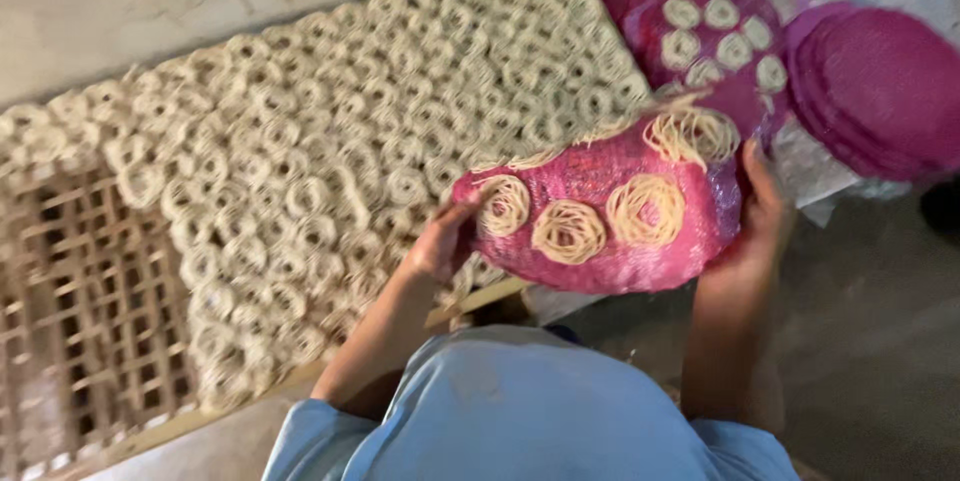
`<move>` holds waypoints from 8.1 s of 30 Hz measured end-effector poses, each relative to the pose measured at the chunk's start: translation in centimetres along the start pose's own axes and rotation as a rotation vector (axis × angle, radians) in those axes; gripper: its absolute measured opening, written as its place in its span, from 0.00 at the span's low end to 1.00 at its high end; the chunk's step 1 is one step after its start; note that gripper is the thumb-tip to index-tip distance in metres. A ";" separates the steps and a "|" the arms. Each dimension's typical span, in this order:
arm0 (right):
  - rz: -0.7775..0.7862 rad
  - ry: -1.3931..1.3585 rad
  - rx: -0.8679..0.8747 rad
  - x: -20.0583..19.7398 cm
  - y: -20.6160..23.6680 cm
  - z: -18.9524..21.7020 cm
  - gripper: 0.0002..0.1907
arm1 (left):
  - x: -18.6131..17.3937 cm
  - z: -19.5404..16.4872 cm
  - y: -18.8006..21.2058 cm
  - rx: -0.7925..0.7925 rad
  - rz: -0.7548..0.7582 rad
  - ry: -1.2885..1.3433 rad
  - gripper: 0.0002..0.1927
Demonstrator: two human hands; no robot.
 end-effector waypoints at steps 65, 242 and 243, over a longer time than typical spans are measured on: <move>0.364 1.119 -0.803 25.0 38.8 -48.1 0.11 | -49.6 -25.5 25.8 1.110 -0.678 -1.596 0.29; -0.421 1.263 -0.076 26.0 35.0 -51.9 0.15 | -47.4 -24.3 22.5 0.717 0.189 -1.545 0.24; -0.393 1.328 -0.165 26.3 35.1 -52.0 0.14 | -47.2 -24.4 22.3 0.780 0.192 -1.608 0.22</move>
Point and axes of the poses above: each hand's wrist, its own y-axis away from the middle knuckle, its own x-axis out of the palm, z = x × y, the point moved 1 cm from there along -y, towards the middle knuckle, and after that the axes turned 13 degrees about -z, right-handed, at the moved point
